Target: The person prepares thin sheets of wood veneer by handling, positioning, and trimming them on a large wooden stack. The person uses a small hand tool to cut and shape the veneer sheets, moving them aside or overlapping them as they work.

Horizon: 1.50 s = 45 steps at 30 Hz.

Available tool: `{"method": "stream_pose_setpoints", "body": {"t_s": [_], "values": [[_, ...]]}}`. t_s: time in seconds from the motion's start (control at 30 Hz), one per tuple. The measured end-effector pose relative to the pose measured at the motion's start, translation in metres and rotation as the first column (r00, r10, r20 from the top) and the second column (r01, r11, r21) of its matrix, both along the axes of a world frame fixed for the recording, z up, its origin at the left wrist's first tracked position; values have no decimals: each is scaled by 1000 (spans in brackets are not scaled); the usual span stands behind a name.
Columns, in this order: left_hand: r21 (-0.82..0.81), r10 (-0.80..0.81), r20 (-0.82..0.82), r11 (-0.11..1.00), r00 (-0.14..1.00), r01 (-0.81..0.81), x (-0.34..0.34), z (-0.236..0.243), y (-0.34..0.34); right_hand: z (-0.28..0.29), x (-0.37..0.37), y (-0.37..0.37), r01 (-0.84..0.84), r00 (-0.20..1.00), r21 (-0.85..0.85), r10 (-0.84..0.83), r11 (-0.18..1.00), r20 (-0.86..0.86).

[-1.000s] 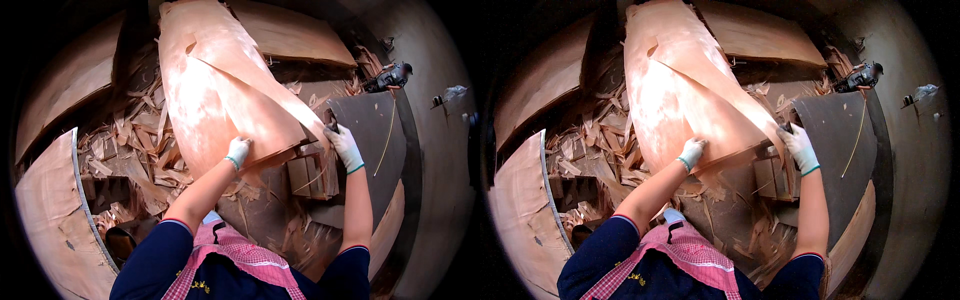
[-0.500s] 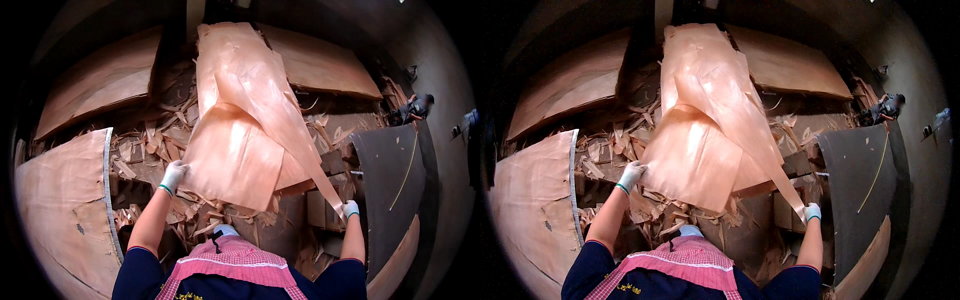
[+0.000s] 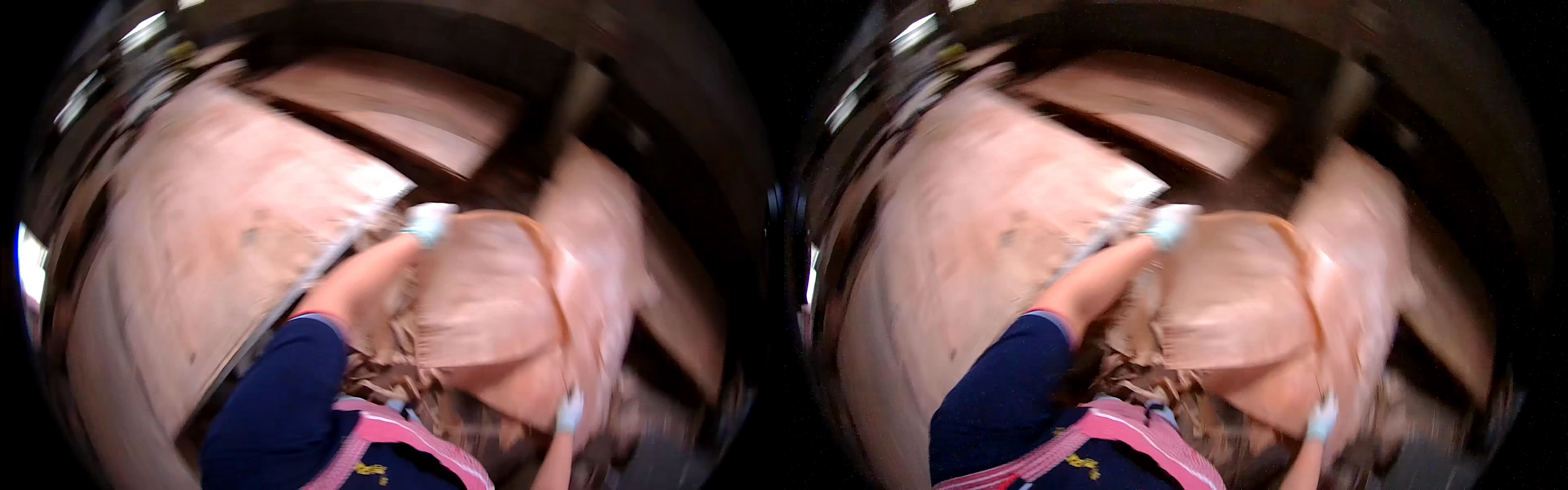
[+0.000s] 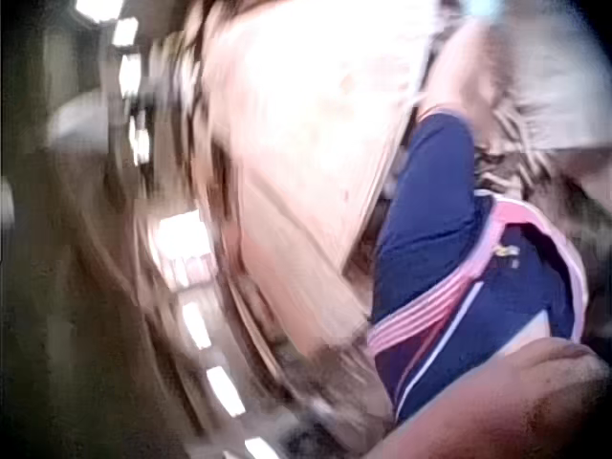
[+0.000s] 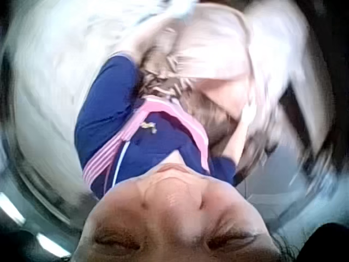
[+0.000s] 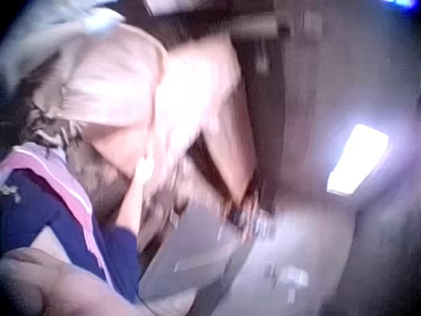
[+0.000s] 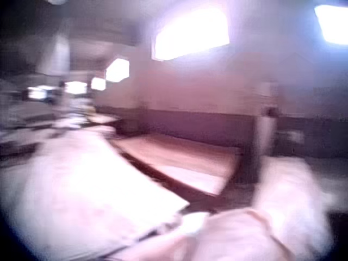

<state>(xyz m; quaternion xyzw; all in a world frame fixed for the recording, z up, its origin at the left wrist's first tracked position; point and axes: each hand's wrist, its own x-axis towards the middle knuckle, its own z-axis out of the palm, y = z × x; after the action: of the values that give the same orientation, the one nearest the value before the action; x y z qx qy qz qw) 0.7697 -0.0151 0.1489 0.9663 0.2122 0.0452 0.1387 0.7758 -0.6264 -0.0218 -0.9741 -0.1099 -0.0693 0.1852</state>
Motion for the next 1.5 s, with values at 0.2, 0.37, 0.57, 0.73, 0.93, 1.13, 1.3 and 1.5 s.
{"method": "stream_pose_setpoints", "body": {"t_s": [0.2, 0.37, 0.57, 0.73, 0.93, 1.13, 1.3, 1.5], "values": [[575, 227, 394, 695, 891, -432, -101, 133, 214, 54, -54, 51, -26, 998, -264, 9, 964, -65], [153, 548, 560, 668, 621, -728, -407, 250, 362, 36, -40, 48, -115, 993, -329, 109, 937, -36], [861, 972, -197, 235, 131, -451, -856, 128, 285, 1, 20, 33, -138, 967, -232, 81, 963, -240], [476, 972, -233, 90, -27, -875, -1010, 21, 179, -20, 38, 56, -12, 860, -153, -68, 988, -506], [-561, 981, -148, -186, -124, -807, -984, -77, 118, -5, 44, 136, 188, 977, -66, -194, 980, -84], [-580, 997, -75, -21, 28, -814, -963, -35, 119, 2, -81, 435, -447, 734, 487, 619, 750, -280], [-522, 971, 95, 237, 221, -819, -956, -17, 153, 52, -239, 647, -159, 385, 733, 725, 662, -571], [-210, 895, 203, 436, 397, -875, -845, 86, 89, 72, -345, 820, 30, 314, 776, 731, 630, -606]]}}
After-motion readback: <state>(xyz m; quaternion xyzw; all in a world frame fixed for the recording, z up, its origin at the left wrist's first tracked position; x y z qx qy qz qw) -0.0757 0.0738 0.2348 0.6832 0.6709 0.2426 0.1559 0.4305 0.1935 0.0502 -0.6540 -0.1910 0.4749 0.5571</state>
